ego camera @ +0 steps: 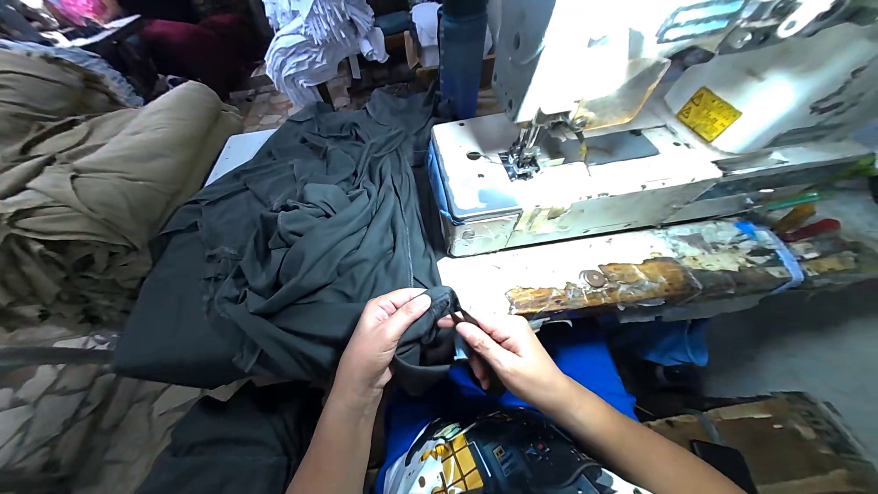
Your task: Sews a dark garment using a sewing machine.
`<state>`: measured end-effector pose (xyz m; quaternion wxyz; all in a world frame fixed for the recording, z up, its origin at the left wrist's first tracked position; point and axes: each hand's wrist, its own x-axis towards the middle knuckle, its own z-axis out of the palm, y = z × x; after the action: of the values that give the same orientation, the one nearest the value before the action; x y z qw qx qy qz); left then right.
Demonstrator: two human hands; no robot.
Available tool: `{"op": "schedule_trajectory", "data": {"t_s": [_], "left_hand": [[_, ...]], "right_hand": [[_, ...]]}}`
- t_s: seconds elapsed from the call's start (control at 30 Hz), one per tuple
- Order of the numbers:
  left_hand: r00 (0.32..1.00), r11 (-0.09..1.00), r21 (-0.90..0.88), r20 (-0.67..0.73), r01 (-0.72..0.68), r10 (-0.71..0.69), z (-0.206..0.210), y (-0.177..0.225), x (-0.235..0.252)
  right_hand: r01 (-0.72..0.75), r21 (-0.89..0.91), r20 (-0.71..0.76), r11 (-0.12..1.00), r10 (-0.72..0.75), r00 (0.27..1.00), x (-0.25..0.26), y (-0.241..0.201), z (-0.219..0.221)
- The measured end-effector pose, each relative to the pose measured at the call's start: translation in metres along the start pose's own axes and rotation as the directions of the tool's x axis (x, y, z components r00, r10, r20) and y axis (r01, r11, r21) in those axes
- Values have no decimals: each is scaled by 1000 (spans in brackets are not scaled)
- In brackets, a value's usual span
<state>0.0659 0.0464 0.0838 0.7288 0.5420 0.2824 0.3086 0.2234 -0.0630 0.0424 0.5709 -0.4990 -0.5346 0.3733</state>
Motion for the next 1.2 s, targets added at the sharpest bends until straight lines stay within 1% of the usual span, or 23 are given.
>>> {"op": "schedule_trajectory", "data": {"t_s": [0.47, 0.6, 0.77, 0.83, 1.03, 1.2], "left_hand": [[1000, 1000, 2, 23, -2, 2, -2, -2, 0], [999, 1000, 8, 40, -4, 4, -4, -4, -1], [999, 1000, 24, 36, -1, 0, -4, -6, -1], [999, 1000, 21, 35, 2, -2, -4, -7, -1], [1000, 1000, 14, 23, 8, -8, -2, -4, -1], [1000, 1000, 28, 23, 6, -7, -2, -5, -1]], "right_hand": [[4, -9, -14, 1000, -4, 1000, 4, 3, 5], [101, -18, 0, 995, -101, 995, 4, 6, 6], [248, -43, 15, 968, -247, 969, 4, 8, 4], [268, -64, 12, 961, -267, 964, 3, 8, 3], [184, -140, -13, 973, -188, 982, 3, 12, 4], [167, -143, -12, 975, -171, 985, 3, 11, 5]]}}
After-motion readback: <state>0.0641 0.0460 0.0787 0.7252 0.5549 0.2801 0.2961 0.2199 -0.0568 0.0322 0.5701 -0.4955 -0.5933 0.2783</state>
